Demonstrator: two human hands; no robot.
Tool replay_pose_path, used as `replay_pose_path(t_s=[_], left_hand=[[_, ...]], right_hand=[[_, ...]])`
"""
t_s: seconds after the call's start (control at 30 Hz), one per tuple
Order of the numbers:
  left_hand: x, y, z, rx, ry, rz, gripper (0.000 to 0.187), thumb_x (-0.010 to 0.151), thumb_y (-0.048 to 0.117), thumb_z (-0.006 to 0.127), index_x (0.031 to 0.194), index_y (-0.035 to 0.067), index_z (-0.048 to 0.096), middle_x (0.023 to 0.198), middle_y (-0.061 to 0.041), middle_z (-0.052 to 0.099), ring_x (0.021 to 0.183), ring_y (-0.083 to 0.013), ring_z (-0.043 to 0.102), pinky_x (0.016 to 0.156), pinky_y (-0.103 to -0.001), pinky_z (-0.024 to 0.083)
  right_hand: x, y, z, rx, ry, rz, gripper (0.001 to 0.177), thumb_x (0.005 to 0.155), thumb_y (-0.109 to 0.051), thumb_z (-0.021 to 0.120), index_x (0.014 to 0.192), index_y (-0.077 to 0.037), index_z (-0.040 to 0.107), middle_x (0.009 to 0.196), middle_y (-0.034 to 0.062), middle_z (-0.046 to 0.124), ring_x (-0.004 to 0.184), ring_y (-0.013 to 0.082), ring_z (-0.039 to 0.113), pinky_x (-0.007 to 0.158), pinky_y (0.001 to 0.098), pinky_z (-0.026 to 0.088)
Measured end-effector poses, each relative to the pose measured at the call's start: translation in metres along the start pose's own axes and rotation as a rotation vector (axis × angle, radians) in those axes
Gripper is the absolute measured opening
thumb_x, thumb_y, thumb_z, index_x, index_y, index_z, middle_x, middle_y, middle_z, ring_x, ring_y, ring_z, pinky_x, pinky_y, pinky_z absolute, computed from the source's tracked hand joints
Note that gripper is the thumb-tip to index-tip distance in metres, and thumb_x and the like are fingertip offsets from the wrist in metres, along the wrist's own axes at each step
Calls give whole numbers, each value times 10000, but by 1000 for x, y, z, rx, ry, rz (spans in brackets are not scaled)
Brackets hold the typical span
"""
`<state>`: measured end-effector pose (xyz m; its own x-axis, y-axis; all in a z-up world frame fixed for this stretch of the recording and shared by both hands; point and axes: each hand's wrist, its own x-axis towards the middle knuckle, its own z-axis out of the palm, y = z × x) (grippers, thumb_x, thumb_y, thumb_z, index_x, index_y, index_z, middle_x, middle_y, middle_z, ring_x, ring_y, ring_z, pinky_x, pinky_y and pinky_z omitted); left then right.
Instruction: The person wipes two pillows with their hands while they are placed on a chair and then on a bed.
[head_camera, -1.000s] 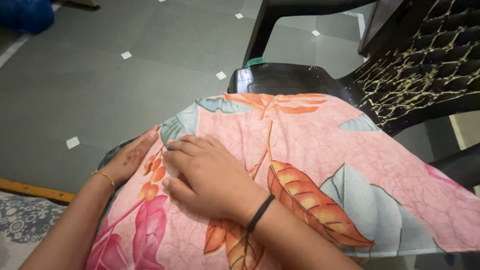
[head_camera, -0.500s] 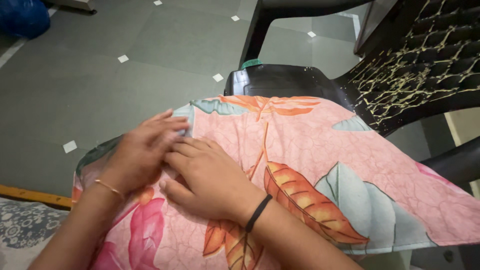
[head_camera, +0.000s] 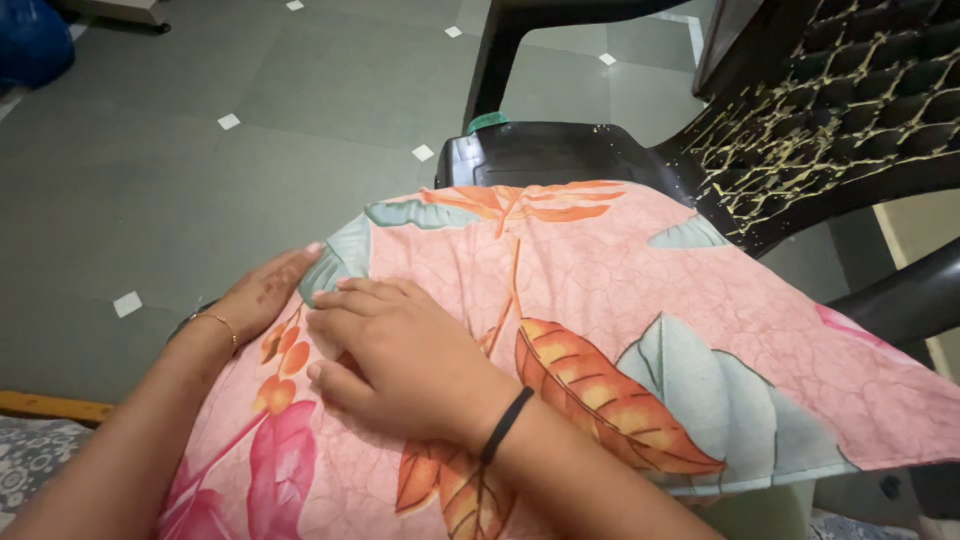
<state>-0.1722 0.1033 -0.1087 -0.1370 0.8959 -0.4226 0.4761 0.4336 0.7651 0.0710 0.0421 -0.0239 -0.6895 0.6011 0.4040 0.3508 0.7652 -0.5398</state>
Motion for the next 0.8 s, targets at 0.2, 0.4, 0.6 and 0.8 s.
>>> replay_pose_path(t_s=[0.2, 0.4, 0.6, 0.8], left_hand=[[9, -2, -19, 538, 216, -305, 919, 983, 784, 483, 1096, -84, 759, 1133, -360, 700, 1076, -498, 689, 937, -526, 539], [14, -22, -37, -130, 292, -132, 520, 1053, 525, 616, 999, 10, 662, 1148, -435, 437, 946, -577, 307, 541, -576, 269], [-10, -62, -123, -512, 263, 204, 387, 1120, 446, 648, 1039, 68, 640, 966, -74, 692, 751, -177, 668, 610, -351, 532], [19, -57, -138, -78, 513, -21, 399, 1005, 438, 702, 1113, 57, 656, 1050, -158, 676, 873, -306, 650, 696, -458, 517]], right_hand=[[-2, -4, -2, 20, 33, -7, 365, 936, -318, 600, 1166, -46, 680, 1346, 155, 669, 1360, 351, 569, 1179, 457, 386], [0, -5, -1, -48, 13, 7, 349, 913, -310, 600, 1144, -63, 686, 1361, 144, 669, 1364, 335, 573, 1186, 458, 392], [5, -13, -3, -125, 39, -17, 524, 943, -394, 596, 1348, -62, 599, 1434, 174, 582, 1408, 353, 503, 1155, 507, 366], [22, -3, -16, -274, -32, 75, 527, 934, -459, 582, 1319, -99, 596, 1407, 161, 589, 1353, 343, 497, 1115, 629, 300]])
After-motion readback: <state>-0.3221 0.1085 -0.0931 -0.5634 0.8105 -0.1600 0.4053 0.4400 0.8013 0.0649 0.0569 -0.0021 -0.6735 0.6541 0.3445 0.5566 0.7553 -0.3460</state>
